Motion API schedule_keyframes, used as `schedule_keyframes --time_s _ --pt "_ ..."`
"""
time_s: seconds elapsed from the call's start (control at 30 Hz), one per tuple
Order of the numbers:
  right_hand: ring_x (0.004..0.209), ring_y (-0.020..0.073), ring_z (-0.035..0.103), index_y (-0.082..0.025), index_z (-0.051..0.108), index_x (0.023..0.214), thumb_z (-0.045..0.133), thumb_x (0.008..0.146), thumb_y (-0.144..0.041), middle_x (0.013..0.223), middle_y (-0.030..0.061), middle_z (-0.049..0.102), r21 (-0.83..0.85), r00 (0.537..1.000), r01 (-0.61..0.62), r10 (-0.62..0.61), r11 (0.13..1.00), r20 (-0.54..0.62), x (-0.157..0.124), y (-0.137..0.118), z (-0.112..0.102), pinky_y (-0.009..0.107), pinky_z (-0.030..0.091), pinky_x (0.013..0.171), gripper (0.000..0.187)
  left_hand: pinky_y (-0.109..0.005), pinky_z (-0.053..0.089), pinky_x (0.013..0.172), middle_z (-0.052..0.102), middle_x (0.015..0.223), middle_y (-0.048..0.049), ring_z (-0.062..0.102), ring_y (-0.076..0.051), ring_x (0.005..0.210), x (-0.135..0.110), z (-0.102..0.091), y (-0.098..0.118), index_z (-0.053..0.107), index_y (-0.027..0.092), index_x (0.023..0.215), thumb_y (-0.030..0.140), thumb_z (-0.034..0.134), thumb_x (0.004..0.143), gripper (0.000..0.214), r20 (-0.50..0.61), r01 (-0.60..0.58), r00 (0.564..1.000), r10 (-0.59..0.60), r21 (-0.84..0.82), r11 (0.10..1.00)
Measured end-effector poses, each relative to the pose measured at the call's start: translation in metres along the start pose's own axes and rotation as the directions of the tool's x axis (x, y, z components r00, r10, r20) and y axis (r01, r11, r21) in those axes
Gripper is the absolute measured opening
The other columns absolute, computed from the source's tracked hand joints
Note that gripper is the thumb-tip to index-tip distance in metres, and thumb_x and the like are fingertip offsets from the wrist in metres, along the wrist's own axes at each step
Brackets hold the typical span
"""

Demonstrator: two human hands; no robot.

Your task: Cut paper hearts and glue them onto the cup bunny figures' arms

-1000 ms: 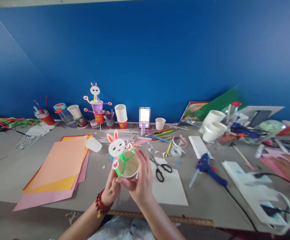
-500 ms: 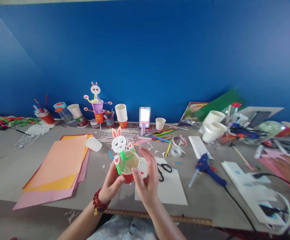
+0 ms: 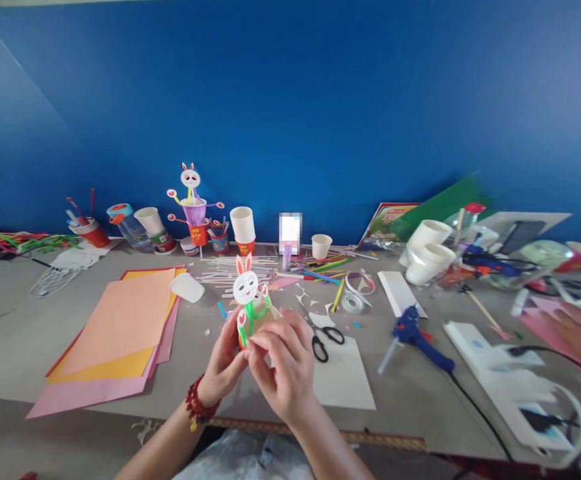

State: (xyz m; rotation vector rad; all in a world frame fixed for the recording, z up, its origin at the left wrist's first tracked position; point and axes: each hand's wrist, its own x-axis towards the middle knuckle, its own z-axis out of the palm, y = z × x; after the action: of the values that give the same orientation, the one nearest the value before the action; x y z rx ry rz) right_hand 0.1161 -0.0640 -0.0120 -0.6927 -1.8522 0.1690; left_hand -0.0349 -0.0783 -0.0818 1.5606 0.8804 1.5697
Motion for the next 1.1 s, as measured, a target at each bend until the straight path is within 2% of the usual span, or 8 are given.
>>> schedule_keyframes --time_s 0.13,0.27,0.43,0.53,0.67,0.77,0.93,1.1 --pt "0.090 0.0219 0.063 -0.022 0.059 0.093 0.056 0.091 -0.010 0.091 0.0057 0.062 0.062 0.988 -0.154 0.155 0.986 -0.010 -0.002 -0.003 -0.001 0.040 0.052 0.084 0.013 -0.045 0.033 0.119 0.037 0.160 -0.0085 0.037 -0.032 0.145 0.002 -0.003 0.002 0.034 0.033 0.152 0.029 0.065 0.091 0.069 0.010 -0.010 1.000 0.009 0.034 0.999" --pt "0.091 0.0219 0.060 -0.022 0.056 0.093 0.051 0.095 -0.012 0.092 0.0063 0.060 0.077 0.969 -0.223 0.230 0.972 -0.090 -0.002 -0.001 -0.007 0.035 0.049 0.079 0.011 -0.048 0.036 0.116 0.039 0.159 -0.0097 0.040 -0.034 0.143 -0.001 -0.004 -0.003 0.035 0.030 0.152 0.033 0.065 0.091 0.068 0.014 0.053 0.999 -0.052 -0.110 0.993" --pt "0.066 0.0162 0.048 -0.022 0.046 0.074 0.041 0.102 -0.021 0.074 -0.0004 0.046 0.402 0.877 -0.297 0.414 0.866 -0.244 0.001 0.010 -0.011 0.031 0.043 0.063 0.028 -0.047 0.037 0.115 0.049 0.152 -0.0089 0.044 -0.035 0.140 -0.010 -0.005 -0.018 0.046 0.029 0.147 0.041 0.062 0.091 0.059 -0.003 0.162 0.985 -0.171 -0.309 0.937" --pt "0.056 0.0137 0.042 -0.022 0.045 0.072 0.043 0.103 -0.027 0.068 -0.0029 0.042 0.482 0.848 -0.355 0.493 0.801 -0.194 0.000 0.017 -0.013 0.029 0.039 0.055 0.031 -0.049 0.040 0.112 0.059 0.142 -0.0109 0.051 -0.036 0.134 -0.007 -0.003 -0.016 0.054 0.024 0.141 0.051 0.058 0.089 0.059 -0.013 0.254 0.956 -0.291 -0.457 0.853" --pt "0.065 0.0165 0.056 -0.021 0.056 0.085 0.050 0.101 -0.033 0.074 0.0011 0.057 0.333 0.859 -0.432 0.495 0.838 -0.131 -0.007 0.028 -0.013 0.030 0.047 0.062 0.021 -0.052 0.044 0.109 0.069 0.126 -0.0107 0.060 -0.037 0.124 0.000 -0.002 -0.005 0.056 0.024 0.138 0.060 0.058 0.082 0.067 0.021 0.319 0.929 -0.369 -0.549 0.773" --pt "0.065 0.0157 0.057 -0.020 0.058 0.085 0.050 0.100 -0.039 0.074 0.0011 0.059 0.343 0.825 -0.516 0.563 0.785 -0.045 -0.016 0.036 -0.011 0.028 0.048 0.063 0.025 -0.052 0.047 0.104 0.072 0.119 -0.0124 0.064 -0.037 0.116 0.000 -0.004 -0.004 0.056 0.022 0.138 0.065 0.057 0.081 0.071 0.014 0.294 0.939 -0.342 -0.547 0.784" --pt "0.048 0.0111 0.041 -0.021 0.045 0.064 0.050 0.099 -0.047 0.056 -0.0048 0.043 0.460 0.752 -0.617 0.651 0.639 0.104 -0.031 0.043 -0.003 0.023 0.036 0.045 0.043 -0.052 0.055 0.092 0.071 0.120 -0.0170 0.069 -0.040 0.106 -0.007 -0.006 -0.009 0.054 0.022 0.139 0.076 0.063 0.070 0.089 -0.032 0.263 0.950 -0.311 -0.455 0.851" --pt "0.052 0.0130 0.048 -0.019 0.054 0.069 0.053 0.096 -0.051 0.059 -0.0015 0.054 0.392 0.743 -0.637 0.663 0.663 0.086 -0.037 0.050 -0.010 0.024 0.040 0.050 0.042 -0.052 0.053 0.096 0.067 0.129 -0.0182 0.066 -0.041 0.113 -0.004 -0.009 -0.007 0.053 0.022 0.141 0.074 0.069 0.067 0.092 -0.008 0.274 0.951 -0.310 -0.447 0.852"
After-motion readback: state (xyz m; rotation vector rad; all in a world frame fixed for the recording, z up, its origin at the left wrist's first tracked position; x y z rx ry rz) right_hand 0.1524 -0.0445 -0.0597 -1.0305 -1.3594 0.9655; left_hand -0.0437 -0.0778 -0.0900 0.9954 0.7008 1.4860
